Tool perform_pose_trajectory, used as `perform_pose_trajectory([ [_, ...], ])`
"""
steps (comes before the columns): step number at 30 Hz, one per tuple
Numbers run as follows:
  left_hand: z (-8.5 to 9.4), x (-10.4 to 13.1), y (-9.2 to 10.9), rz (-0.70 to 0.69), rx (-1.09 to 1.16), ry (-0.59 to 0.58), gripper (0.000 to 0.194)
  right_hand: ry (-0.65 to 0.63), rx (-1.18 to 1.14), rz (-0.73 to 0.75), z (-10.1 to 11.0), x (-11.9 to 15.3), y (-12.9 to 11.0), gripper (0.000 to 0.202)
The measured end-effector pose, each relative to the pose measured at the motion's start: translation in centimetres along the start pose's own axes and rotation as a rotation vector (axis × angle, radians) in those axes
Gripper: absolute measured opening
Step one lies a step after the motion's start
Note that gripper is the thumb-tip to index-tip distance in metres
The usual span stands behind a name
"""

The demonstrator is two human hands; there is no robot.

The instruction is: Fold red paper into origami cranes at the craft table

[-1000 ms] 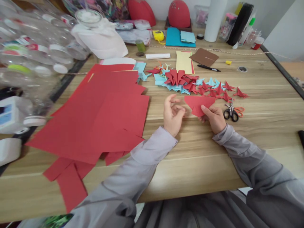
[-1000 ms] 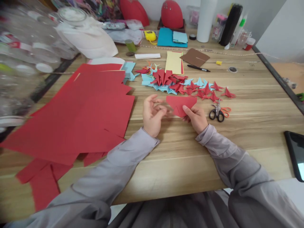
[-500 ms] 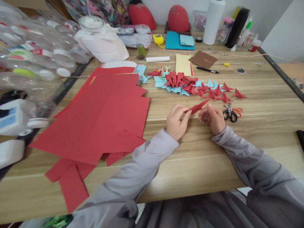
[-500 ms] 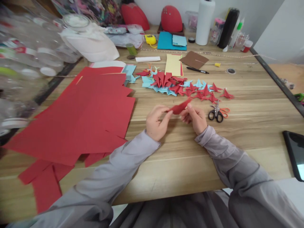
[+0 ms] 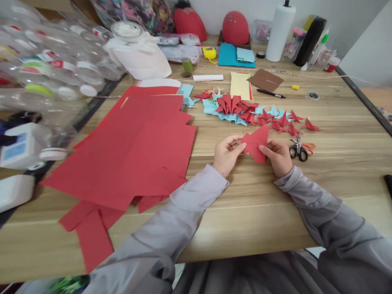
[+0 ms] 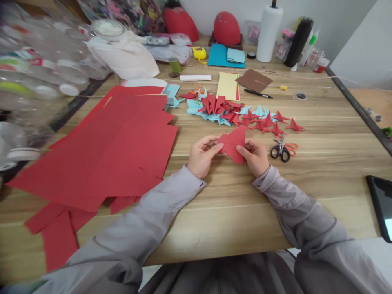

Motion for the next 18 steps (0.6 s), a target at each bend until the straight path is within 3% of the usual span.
perform_pose_trajectory([
  [8, 0.20, -0.11, -0.17, 0.022, -0.050, -0.031, 0.023, 0.001, -0.016, -0.009, 0.14, 0.02, 0.03, 0.031],
  [18, 0.27, -0.14, -0.12, 0.011, -0.075, 0.054, 0.025, -0.059, 0.052, -0.026, 0.03, 0.16, -0.35, 0.032],
])
Point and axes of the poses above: each hand's wrist, its own x-axis away from the middle knuckle, its own z-axis out of the back of the hand, y = z × x, the point moved 2 cm from there along -x, towards the middle knuckle, and after that the axes turned 5 degrees about -y, right-handed, at the moved point
